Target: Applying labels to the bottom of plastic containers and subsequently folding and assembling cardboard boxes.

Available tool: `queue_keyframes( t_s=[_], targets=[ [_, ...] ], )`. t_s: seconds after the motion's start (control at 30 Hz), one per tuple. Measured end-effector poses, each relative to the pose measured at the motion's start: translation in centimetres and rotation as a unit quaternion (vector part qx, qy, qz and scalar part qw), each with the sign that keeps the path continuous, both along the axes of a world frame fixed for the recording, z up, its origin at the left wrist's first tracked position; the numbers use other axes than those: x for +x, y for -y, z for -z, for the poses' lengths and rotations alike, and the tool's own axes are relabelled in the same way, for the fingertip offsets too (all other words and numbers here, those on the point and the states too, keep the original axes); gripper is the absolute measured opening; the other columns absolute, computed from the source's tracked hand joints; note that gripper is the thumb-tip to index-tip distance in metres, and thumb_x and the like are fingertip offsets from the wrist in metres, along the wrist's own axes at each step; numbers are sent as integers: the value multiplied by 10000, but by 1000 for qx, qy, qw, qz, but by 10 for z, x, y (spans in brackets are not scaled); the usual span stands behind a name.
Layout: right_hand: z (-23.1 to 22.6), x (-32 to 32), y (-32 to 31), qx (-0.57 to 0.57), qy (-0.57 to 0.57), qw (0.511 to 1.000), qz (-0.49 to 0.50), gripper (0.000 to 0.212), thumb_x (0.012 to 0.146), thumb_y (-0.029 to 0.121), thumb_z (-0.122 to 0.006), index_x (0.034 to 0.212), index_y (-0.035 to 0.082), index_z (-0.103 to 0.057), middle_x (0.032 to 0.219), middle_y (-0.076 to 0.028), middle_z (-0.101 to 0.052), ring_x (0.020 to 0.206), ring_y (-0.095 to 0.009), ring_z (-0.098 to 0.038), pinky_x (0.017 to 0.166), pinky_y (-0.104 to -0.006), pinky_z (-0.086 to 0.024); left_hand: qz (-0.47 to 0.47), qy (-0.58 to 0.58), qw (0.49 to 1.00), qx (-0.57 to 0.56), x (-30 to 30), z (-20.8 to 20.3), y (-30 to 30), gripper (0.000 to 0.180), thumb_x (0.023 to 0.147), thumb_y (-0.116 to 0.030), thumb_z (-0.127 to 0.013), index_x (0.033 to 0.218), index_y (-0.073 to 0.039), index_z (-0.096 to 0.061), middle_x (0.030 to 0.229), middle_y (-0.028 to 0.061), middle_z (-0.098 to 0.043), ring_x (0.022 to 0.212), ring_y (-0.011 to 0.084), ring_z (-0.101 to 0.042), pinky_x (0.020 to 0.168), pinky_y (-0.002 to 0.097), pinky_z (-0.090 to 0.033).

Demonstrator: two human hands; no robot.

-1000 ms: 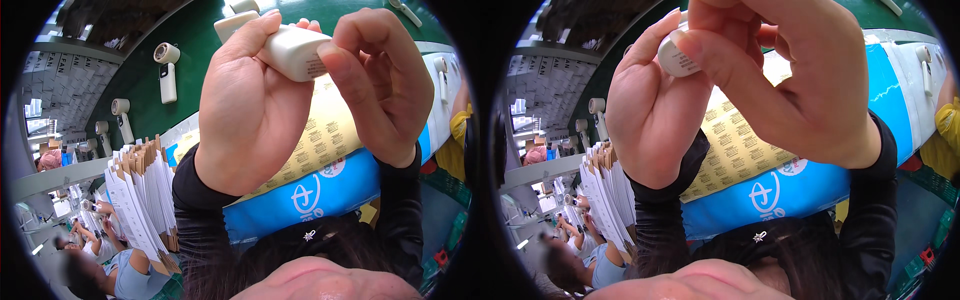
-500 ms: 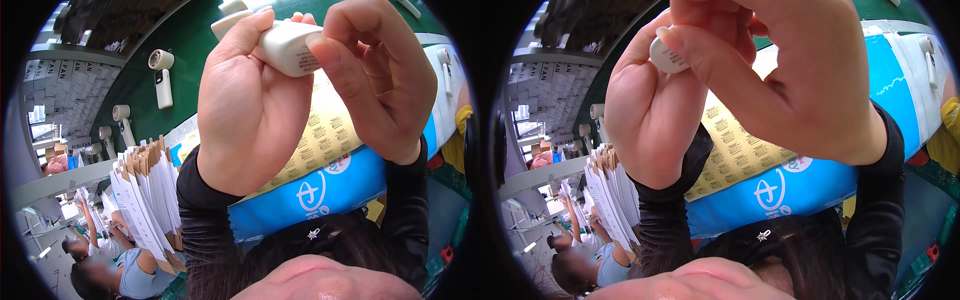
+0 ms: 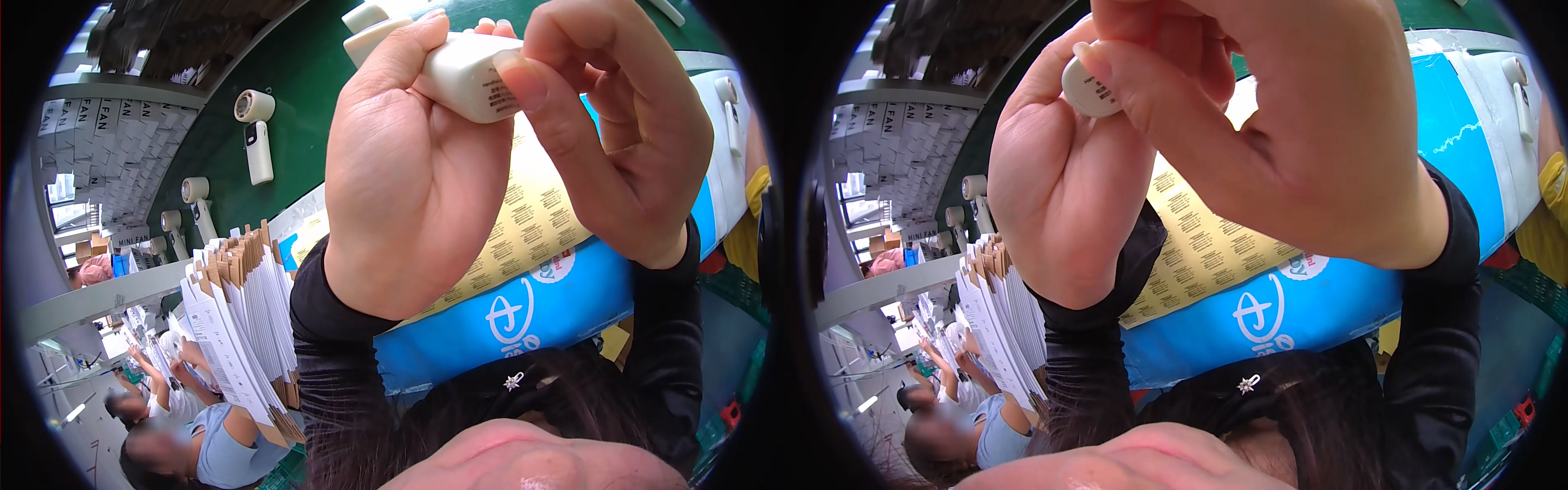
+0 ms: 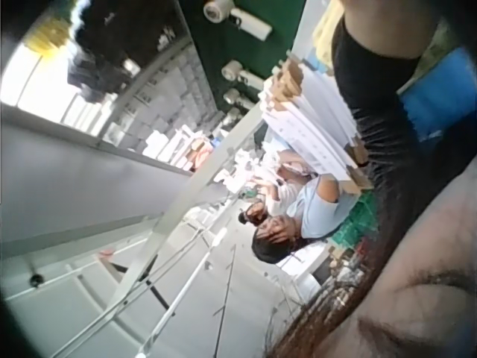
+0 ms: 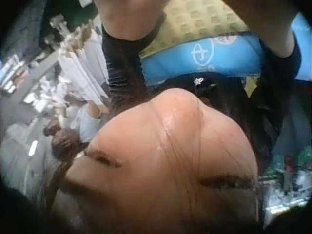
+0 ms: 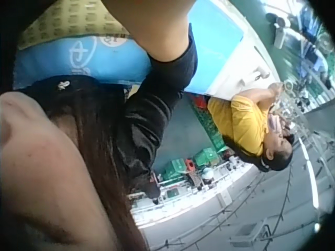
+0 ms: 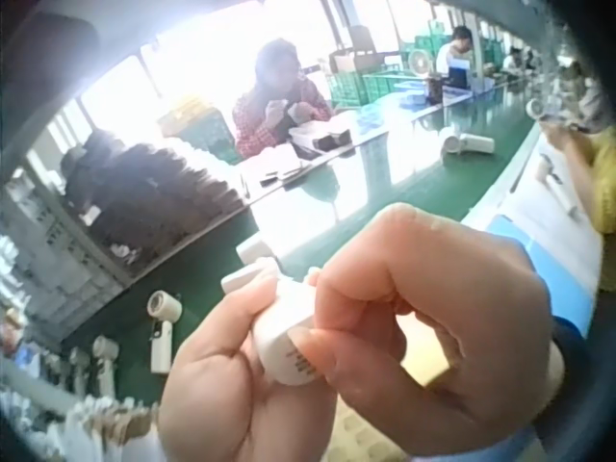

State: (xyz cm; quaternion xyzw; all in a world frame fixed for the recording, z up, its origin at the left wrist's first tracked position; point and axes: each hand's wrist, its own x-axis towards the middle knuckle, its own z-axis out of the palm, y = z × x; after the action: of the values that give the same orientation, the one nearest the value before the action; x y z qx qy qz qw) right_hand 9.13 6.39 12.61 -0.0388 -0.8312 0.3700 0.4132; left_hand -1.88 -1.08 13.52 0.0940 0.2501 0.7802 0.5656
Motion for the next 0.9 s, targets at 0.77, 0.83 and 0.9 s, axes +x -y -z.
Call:
queue_keyframes(
  t_s=[0.77,0.83,0.9],
  targets=[
    [9,-9,-35,10,60,987,149,430,874,204,-641,1265,138,-472,674,-20,-556,577,-107,-502,540,-190,-417,-62,-131,989,25,-54,60,-65,332,870,-61,-483,1142,66,-340,1043,180,-436,960,242,-471,897,345,-401],
    [4,-8,-39,35,39,985,166,443,870,196,-645,1272,144,-467,682,-29,-567,578,-113,-515,540,-190,-423,-93,-258,961,-40,-73,86,-82,386,864,-54,-499,1180,78,-323,1071,195,-436,982,262,-477,910,357,-400],
    [0,-4,-36,66,28,983,168,423,868,185,-645,1256,142,-483,690,-36,-577,581,-118,-526,539,-191,-428,-103,-366,918,-111,-92,115,-92,439,858,-47,-515,1218,91,-305,1100,211,-436,1005,282,-484,923,370,-399]
  ],
)
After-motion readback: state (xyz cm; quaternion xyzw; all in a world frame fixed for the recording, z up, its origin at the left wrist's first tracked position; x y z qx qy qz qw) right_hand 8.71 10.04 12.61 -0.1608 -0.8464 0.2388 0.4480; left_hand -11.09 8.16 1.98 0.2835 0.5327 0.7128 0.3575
